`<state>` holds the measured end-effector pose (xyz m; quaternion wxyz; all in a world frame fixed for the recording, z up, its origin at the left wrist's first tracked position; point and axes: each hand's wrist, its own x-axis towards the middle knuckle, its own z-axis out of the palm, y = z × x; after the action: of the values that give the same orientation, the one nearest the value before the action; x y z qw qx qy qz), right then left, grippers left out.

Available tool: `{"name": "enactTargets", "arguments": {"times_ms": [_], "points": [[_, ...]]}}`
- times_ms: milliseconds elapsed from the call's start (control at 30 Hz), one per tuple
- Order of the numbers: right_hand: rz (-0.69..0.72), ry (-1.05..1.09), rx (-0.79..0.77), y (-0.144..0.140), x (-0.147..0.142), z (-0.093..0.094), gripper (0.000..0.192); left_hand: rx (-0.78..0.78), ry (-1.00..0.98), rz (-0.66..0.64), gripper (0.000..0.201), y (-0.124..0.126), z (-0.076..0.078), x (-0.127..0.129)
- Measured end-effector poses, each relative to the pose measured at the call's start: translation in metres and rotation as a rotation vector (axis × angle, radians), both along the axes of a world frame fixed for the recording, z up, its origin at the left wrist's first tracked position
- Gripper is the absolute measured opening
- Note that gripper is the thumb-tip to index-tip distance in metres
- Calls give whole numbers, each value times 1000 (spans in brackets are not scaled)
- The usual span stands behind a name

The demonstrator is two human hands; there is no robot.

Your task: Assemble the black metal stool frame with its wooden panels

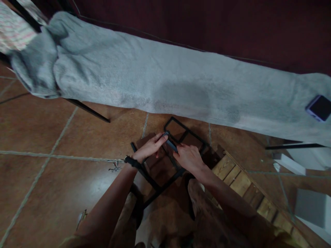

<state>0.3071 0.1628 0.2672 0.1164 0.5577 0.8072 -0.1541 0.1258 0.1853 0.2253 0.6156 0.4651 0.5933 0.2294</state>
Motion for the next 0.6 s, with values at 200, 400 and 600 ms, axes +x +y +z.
{"name": "enactTargets", "arguments": {"times_ms": [200,400,600], "points": [[-27,-14,8,4,15,-14,31,6,-55,-9,71,5,-12,17],[-46,24,-10,9,19,-26,30,-17,-58,-62,69,8,-25,14],[-16,89,-197,23,23,-20,36,-52,-94,-90,65,10,-28,9]]}}
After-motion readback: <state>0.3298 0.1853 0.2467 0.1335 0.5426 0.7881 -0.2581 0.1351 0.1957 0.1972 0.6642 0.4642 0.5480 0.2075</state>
